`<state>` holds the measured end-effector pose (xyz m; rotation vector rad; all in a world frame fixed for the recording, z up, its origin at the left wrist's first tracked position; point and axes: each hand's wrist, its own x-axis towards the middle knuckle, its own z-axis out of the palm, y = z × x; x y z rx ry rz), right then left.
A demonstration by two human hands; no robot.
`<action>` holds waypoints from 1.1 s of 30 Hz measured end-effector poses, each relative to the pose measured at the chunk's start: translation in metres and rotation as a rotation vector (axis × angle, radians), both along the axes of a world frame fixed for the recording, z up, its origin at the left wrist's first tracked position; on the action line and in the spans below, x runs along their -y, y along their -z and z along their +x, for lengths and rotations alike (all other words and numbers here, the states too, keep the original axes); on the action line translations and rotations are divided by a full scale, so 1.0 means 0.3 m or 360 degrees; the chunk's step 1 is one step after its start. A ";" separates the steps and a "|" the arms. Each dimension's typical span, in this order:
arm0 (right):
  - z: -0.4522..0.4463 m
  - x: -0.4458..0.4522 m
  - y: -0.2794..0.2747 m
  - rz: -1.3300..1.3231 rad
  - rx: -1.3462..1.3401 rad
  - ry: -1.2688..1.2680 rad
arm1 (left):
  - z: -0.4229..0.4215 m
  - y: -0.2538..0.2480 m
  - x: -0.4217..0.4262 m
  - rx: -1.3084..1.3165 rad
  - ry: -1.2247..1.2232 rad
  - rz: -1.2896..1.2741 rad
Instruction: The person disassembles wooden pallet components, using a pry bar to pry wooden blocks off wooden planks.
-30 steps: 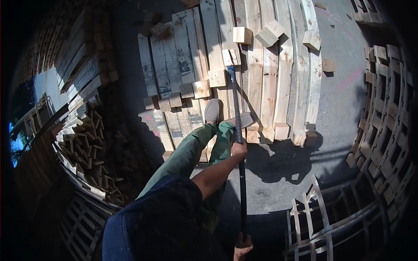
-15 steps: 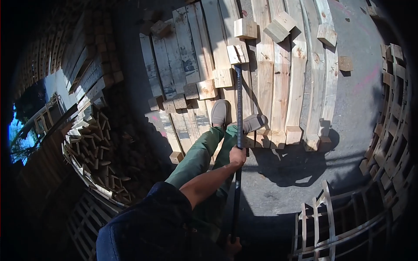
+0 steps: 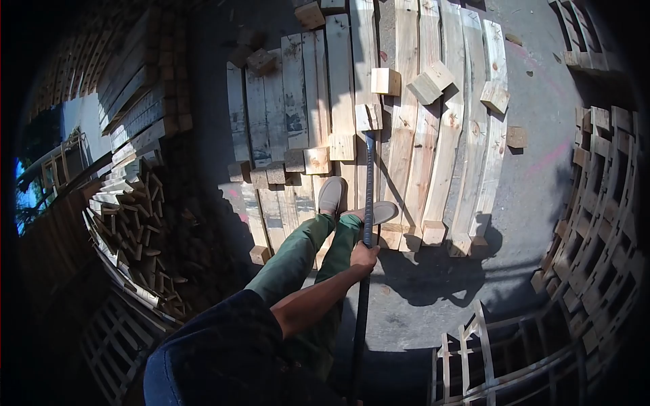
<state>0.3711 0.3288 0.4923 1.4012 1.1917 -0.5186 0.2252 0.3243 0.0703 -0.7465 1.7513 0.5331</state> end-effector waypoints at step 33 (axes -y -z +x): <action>0.546 0.354 0.615 0.0206 -0.0225 -0.0045 | 0.239 0.325 0.179 -0.0288 0.0055 0.0128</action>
